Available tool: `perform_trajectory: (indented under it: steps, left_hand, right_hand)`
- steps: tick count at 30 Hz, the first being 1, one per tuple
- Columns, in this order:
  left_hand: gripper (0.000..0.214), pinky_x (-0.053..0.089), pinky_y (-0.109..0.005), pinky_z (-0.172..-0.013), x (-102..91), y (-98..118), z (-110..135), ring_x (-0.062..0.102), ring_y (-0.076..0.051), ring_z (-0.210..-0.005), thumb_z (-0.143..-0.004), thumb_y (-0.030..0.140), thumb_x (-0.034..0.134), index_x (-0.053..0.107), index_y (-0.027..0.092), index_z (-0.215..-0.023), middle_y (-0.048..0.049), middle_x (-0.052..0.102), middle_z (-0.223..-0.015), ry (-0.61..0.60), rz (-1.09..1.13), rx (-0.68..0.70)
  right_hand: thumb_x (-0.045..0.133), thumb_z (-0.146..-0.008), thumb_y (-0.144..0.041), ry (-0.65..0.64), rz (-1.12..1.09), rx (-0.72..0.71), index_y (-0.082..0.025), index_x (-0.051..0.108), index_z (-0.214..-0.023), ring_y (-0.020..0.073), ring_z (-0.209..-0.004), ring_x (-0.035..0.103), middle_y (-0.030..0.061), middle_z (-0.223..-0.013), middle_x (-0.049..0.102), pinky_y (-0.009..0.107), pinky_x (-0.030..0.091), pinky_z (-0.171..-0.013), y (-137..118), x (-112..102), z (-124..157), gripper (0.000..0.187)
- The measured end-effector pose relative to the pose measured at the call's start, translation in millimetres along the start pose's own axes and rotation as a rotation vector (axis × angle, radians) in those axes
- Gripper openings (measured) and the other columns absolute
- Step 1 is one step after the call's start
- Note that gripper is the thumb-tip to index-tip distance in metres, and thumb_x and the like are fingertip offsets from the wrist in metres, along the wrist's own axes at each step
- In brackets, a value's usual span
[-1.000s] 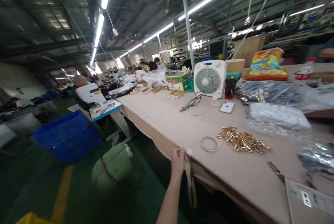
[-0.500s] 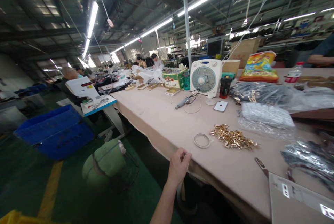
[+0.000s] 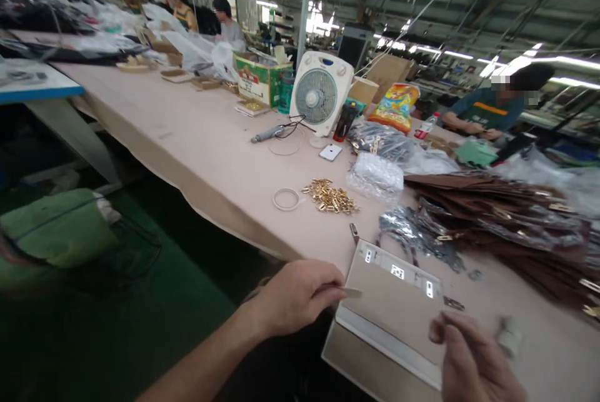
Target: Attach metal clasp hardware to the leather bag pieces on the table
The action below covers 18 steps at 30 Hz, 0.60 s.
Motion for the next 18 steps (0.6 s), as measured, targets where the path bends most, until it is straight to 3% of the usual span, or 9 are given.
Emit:
perform_trajectory:
  steps: [2, 4, 6, 10, 18]
  left_hand:
    - [0.013, 0.046, -0.024, -0.077, 8.3, 9, -4, 0.065, -0.016, -0.084, -0.102, 0.03, 0.061, 0.069, 0.021, -0.098, -0.001, 0.072, -0.092, -0.051, -0.053, 0.03]
    - [0.013, 0.046, -0.025, -0.077, 13.7, 16, -5, 0.067, -0.017, -0.085, -0.102, 0.029, 0.06, 0.069, 0.021, -0.098, -0.0011, 0.073, -0.092, -0.098, -0.102, 0.06]
    - [0.013, 0.046, -0.025, -0.077, 16.1, 20, -5, 0.068, -0.018, -0.087, -0.102, 0.028, 0.059, 0.07, 0.022, -0.098, -0.0007, 0.073, -0.091, -0.13, -0.142, 0.086]
    - [0.014, 0.042, -0.027, -0.072, 16.3, 28, -4, 0.066, -0.018, -0.083, -0.103, 0.027, 0.057, 0.069, 0.023, -0.096, -0.0001, 0.072, -0.088, -0.164, -0.224, 0.135]
    - [0.017, 0.041, -0.03, -0.066, 23.9, 38, -8, 0.064, -0.019, -0.078, -0.103, 0.027, 0.054, 0.064, 0.022, -0.09, -0.001, 0.071, -0.087, -0.212, -0.382, 0.18]
  right_hand:
    - [0.072, -0.096, -0.028, -0.205, 0.049, -0.111, -0.021, 0.072, -0.114, 0.023, -0.084, 0.07, 0.0078, -0.098, 0.071, 0.034, 0.061, -0.072, -23, 18, 3, 0.019]
    - [0.074, -0.093, -0.027, -0.407, 0.131, -0.219, -0.024, 0.072, -0.122, 0.026, -0.1, 0.072, 0.0096, -0.11, 0.074, 0.036, 0.063, -0.085, -44, 34, 4, 0.029]
    - [0.074, -0.093, -0.025, -0.506, 0.181, -0.285, -0.025, 0.069, -0.13, 0.0264, -0.11, 0.071, 0.0102, -0.119, 0.073, 0.037, 0.062, -0.094, -56, 44, 3, 0.038]
    - [0.071, -0.096, -0.021, -0.542, 0.117, -0.279, -0.026, 0.068, -0.13, 0.0237, -0.103, 0.074, 0.0087, -0.113, 0.076, 0.032, 0.064, -0.089, -59, 50, 3, 0.035]
    - [0.068, -0.099, -0.017, -0.573, 0.056, -0.234, -0.027, 0.07, -0.111, 0.0187, -0.083, 0.075, 0.0037, -0.095, 0.077, 0.025, 0.062, -0.074, -61, 47, 2, 0.016]
Point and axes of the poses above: each hand's wrist, its own z-axis away from the middle knuckle, its own x-axis out of the palm, y = z × x, the point moved 3 cm from there along -z, towards the middle knuckle
